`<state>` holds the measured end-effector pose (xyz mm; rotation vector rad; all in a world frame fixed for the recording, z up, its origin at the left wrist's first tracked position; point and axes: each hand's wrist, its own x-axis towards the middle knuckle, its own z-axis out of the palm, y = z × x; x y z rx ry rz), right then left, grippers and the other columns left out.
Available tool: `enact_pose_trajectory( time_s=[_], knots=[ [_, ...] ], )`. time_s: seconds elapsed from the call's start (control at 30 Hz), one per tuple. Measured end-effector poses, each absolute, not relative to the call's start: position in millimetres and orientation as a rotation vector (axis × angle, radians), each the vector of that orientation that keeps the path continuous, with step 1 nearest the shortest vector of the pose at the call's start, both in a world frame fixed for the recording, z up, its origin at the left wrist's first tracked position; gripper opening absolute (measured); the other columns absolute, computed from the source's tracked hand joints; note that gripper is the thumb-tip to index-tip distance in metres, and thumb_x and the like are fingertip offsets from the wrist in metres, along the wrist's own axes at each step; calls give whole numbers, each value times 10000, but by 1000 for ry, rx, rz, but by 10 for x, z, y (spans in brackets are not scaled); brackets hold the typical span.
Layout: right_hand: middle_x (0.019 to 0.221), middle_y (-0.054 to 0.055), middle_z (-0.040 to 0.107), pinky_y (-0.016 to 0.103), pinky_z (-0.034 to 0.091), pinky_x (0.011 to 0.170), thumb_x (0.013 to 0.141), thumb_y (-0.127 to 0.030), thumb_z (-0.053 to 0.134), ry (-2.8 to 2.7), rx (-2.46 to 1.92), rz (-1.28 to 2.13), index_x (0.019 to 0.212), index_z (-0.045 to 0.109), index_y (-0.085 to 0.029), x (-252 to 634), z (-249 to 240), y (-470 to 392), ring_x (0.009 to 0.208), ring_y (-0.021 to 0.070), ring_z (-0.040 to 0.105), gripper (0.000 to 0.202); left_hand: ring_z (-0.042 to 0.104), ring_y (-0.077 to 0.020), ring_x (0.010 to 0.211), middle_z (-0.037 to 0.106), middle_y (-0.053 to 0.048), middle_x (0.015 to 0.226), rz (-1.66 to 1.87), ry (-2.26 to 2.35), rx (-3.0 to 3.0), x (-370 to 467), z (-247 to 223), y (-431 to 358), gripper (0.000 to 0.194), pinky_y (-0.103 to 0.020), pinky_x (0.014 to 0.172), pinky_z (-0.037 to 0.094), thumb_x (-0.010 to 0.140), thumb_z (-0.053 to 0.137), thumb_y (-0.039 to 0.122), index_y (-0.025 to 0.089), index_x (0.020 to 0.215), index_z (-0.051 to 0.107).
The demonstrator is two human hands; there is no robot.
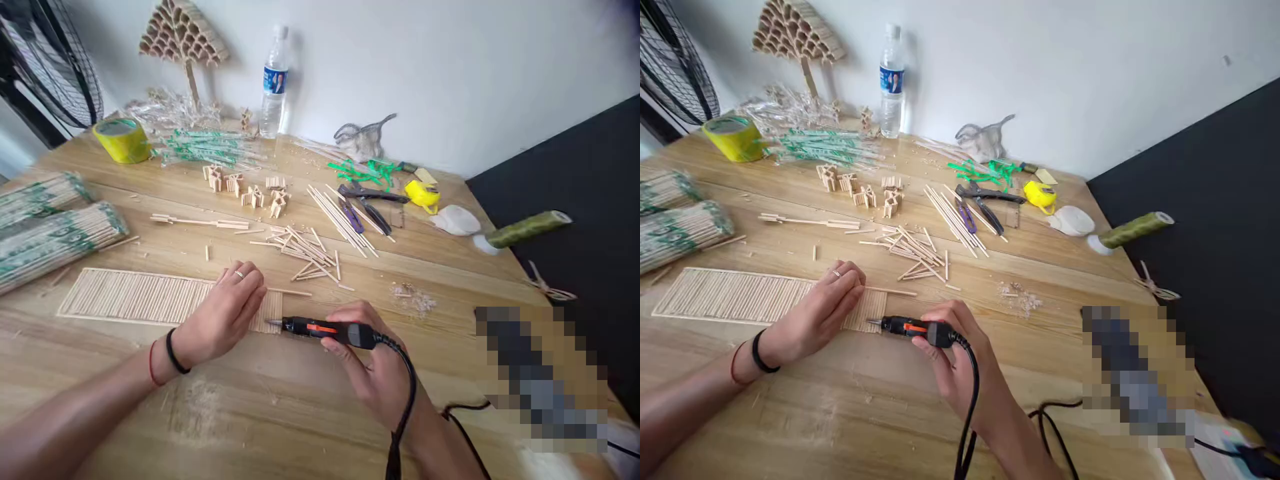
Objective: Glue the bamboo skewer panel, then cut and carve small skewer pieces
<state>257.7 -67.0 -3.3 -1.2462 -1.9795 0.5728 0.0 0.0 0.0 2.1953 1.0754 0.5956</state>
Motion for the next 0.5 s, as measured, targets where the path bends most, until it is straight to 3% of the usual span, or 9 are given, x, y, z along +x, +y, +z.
enact_pose_trajectory(
  time_s=[0.5],
  knots=[
    [996,49,616,316,512,825,989,-183,638,-1929,-1273,422,1085,595,-223,2526,-100,-627,934,193,618,113,448,-211,927,525,-55,984,649,1067,2201,-7,-45,31,295,-413,958,377,1084,295,260,223,818,417]
  ],
)
